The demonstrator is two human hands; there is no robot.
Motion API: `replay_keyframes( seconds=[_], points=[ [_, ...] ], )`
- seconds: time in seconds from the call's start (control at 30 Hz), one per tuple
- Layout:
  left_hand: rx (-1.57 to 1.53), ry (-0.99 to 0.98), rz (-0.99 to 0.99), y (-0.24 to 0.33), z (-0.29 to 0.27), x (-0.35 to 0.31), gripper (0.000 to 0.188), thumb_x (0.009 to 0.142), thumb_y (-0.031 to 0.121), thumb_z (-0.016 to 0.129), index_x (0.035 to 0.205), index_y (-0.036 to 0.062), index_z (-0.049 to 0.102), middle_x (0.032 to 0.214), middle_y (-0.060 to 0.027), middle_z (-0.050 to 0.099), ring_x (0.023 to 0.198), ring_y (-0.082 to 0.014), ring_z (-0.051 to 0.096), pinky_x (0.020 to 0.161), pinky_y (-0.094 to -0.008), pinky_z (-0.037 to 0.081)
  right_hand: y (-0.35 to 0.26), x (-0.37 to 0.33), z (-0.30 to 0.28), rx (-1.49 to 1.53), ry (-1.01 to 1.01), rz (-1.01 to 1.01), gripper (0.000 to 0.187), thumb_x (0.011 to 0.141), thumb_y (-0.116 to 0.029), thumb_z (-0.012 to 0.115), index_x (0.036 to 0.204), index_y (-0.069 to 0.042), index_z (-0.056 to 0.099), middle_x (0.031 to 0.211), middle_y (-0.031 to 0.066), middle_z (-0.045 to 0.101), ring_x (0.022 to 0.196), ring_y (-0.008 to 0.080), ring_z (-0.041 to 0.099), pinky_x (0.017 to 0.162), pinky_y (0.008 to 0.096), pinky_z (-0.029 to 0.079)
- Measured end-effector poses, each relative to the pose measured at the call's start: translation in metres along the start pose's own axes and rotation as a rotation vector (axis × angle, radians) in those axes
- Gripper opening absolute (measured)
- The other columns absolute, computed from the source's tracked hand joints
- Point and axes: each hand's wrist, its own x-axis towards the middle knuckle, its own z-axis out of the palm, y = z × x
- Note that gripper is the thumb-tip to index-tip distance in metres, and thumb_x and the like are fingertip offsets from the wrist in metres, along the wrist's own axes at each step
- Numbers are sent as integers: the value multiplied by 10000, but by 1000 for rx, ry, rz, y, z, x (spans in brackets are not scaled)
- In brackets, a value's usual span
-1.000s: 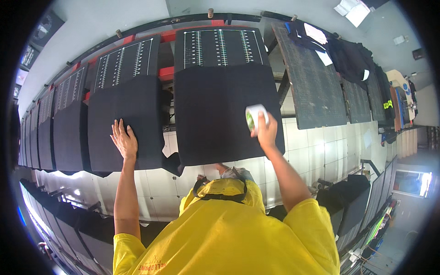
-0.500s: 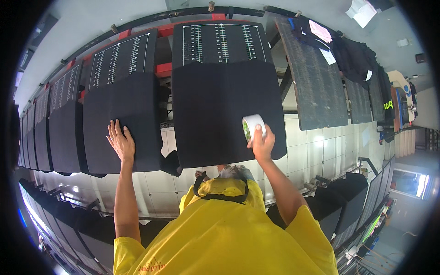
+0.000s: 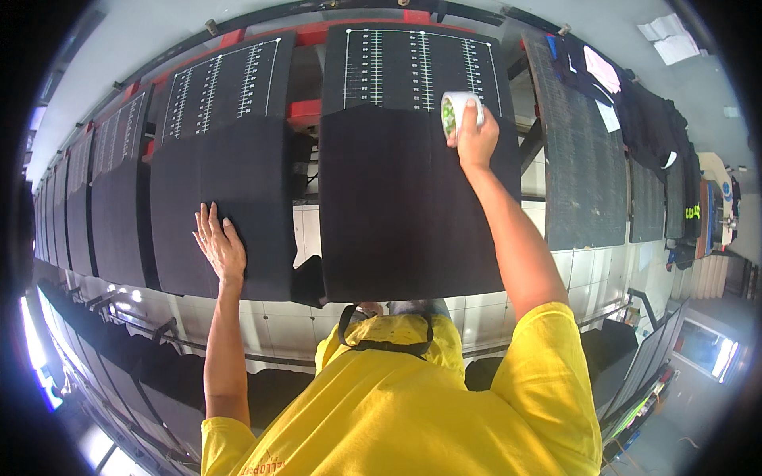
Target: The person cleans a series of platens on a screen printing machine by applying adhesive with a roll and smoothing down the surface.
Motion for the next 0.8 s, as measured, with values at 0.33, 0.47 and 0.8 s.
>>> replay_keyframes(
  seconds=[0.33, 0.47, 0.8],
  points=[
    [4, 10, 38, -4, 3, 3, 476, 1012, 273, 386, 1433, 61, 454, 1550, -134, 347, 1468, -316, 245, 1199, -518, 146, 1, 20, 7, 58, 19, 39, 416, 972, -362, 565, 899, 43, 621, 588, 97, 584, 400, 174, 565, 361, 313, 466],
    [11, 26, 16, -6, 5, 1, 477, 1018, 288, 386, 1435, 66, 453, 1550, -133, 348, 1468, -313, 246, 1198, -518, 151, -10, -46, -20, -34, -76, 77, 457, 985, -401, 531, 912, 43, 610, 607, 114, 587, 403, 195, 575, 376, 319, 467],
    [-15, 29, 5, -9, 9, 0, 491, 1012, 324, 389, 1432, 77, 456, 1550, -136, 345, 1470, -318, 241, 1203, -520, 135, -30, -259, -110, -109, -100, 191, 415, 1011, -353, 472, 928, 39, 581, 645, 95, 572, 414, 175, 556, 384, 296, 463]
  ],
)
